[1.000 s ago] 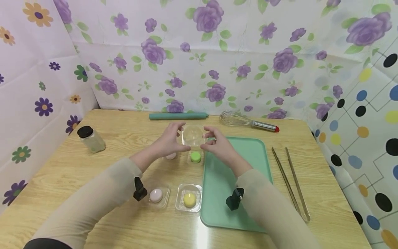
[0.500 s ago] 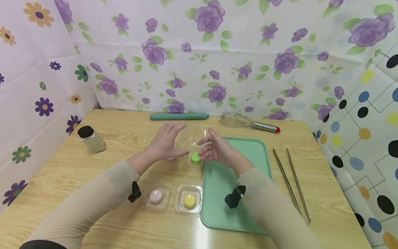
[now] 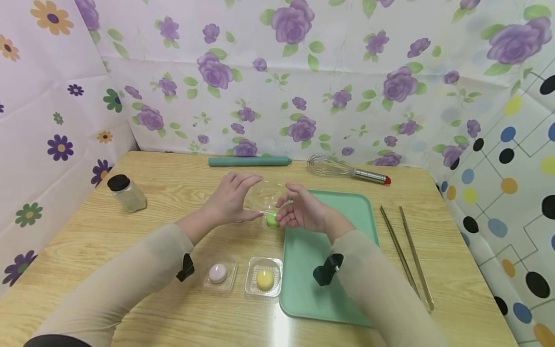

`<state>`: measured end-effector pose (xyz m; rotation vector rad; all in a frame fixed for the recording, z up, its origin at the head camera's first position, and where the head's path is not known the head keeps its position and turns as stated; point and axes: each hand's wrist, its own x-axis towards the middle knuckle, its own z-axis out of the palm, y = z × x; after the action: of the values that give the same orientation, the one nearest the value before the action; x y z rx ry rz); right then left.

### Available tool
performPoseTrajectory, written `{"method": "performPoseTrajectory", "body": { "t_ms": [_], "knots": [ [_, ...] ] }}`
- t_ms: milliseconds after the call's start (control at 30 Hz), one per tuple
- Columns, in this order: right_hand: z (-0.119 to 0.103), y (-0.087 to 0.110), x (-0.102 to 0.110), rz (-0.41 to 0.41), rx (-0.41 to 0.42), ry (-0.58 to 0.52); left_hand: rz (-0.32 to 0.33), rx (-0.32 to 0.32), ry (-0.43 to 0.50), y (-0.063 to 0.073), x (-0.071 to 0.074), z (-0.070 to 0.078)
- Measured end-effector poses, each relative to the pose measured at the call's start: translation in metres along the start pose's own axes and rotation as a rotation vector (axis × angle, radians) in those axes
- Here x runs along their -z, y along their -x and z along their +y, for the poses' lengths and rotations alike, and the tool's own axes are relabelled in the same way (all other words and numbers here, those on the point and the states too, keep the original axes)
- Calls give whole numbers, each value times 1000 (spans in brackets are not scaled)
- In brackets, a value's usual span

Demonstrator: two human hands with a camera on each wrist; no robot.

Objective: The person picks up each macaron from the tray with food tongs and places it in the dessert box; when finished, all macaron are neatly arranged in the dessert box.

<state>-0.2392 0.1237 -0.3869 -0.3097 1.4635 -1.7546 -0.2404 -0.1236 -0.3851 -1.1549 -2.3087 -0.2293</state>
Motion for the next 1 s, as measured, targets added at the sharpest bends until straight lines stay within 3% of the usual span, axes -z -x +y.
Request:
{"method": "performPoseTrajectory", "body": {
  "t_ms": [167,233,333,467,567,633,800,1000],
  "knots": [
    [-1,-1,-1,14,10,18,-11,-13,-11,0,0,0],
    [0,-1,-1,43,32,48,-56,16,29,-1,2,0],
    [1,-1,1,96,102,131,-171,161,192,-4,7,2],
    [2,-1,4,187,240,349,-315,395,500,-9,10,2],
    [2,0,5,256,328,531,-397,485,700,-10,11,1],
    [3,0,6,284,365,622,-431,522,778,-11,11,1],
    [5,-1,9,287,425,747,-438,581,792,-11,8,1],
    [5,0,10,293,387,889,-422,588,740,-13,1,2]
  ]
}}
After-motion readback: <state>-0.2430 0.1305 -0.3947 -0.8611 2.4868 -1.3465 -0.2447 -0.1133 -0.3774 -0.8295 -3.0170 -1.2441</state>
